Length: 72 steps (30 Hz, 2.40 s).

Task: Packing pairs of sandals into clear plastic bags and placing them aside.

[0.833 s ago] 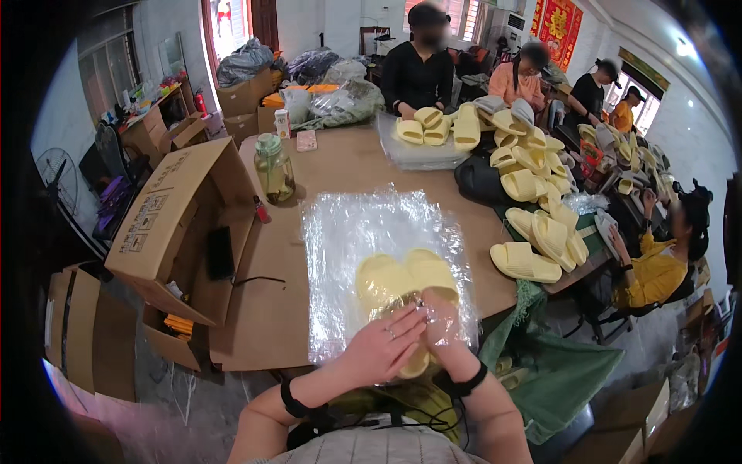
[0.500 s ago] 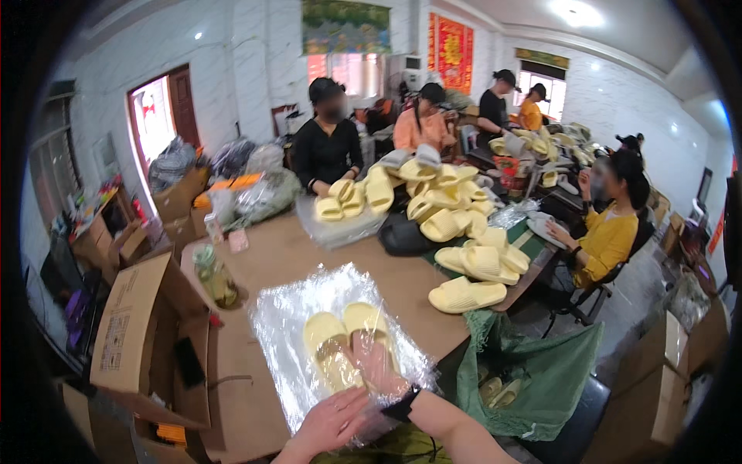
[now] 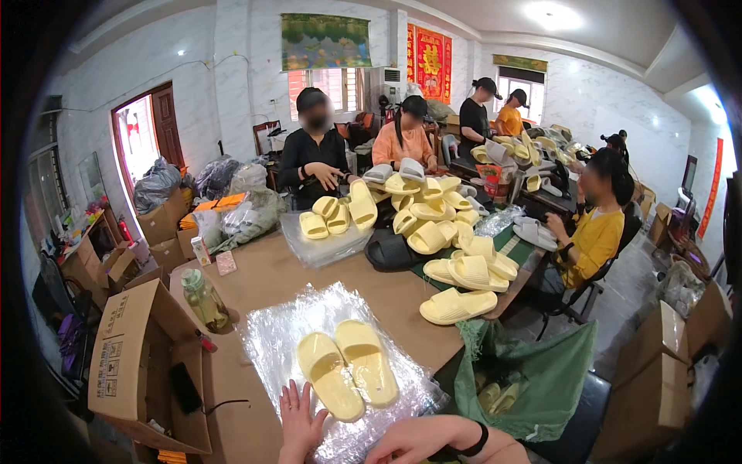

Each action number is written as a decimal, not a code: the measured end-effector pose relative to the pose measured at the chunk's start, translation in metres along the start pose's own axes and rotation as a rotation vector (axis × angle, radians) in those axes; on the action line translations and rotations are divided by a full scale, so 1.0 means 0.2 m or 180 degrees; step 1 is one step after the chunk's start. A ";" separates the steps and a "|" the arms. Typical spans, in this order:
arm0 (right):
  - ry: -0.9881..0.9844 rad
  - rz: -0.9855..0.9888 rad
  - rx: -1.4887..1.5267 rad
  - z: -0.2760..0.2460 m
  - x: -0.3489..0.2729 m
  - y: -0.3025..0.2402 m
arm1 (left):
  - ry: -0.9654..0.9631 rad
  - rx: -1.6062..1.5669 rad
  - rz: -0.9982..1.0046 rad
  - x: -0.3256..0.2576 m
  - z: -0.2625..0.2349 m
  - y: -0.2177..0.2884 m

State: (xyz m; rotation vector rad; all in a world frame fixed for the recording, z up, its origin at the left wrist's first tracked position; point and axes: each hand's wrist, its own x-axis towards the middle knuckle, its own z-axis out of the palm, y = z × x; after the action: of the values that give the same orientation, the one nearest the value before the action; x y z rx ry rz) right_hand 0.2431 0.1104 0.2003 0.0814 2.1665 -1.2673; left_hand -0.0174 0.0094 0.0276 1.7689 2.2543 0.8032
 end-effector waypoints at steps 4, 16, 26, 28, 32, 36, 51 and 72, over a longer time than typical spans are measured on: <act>0.2837 -0.0745 0.0005 -0.12 0.00 -0.07 | 0.0045 0.0034 0.0003 0.01 0.04 0.02; 0.4870 0.0122 -0.0659 -0.23 0.76 0.63 | 0.0037 0.0557 0.0201 -0.05 0.08 0.00; 0.4910 0.1012 -0.1832 -0.28 0.78 0.58 | 0.0154 0.0319 0.0109 -0.04 0.04 0.06; 0.4415 0.1544 -0.1689 -0.30 0.80 0.57 | 0.0071 0.0346 -0.0047 -0.04 0.09 0.02; 0.4647 0.1472 -0.1372 -0.31 0.89 0.66 | 0.0147 0.0289 -0.0045 -0.06 0.11 0.00; 0.4594 0.1361 -0.1012 -0.35 0.86 0.66 | 0.0510 0.0416 0.0238 -0.07 0.13 -0.04; 0.4675 0.0888 -0.0323 0.00 0.41 0.67 | 0.0230 0.0073 0.0007 -0.06 0.08 -0.02; 0.7037 0.4185 0.2444 0.92 -0.72 2.44 | 0.0133 0.0226 0.0046 0.00 0.07 0.02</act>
State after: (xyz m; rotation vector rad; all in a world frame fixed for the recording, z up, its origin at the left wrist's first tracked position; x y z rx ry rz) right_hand 0.6161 0.2597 -0.1610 3.6403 1.1982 -0.6895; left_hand -0.0078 0.0148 0.0169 1.8177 2.3269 0.7790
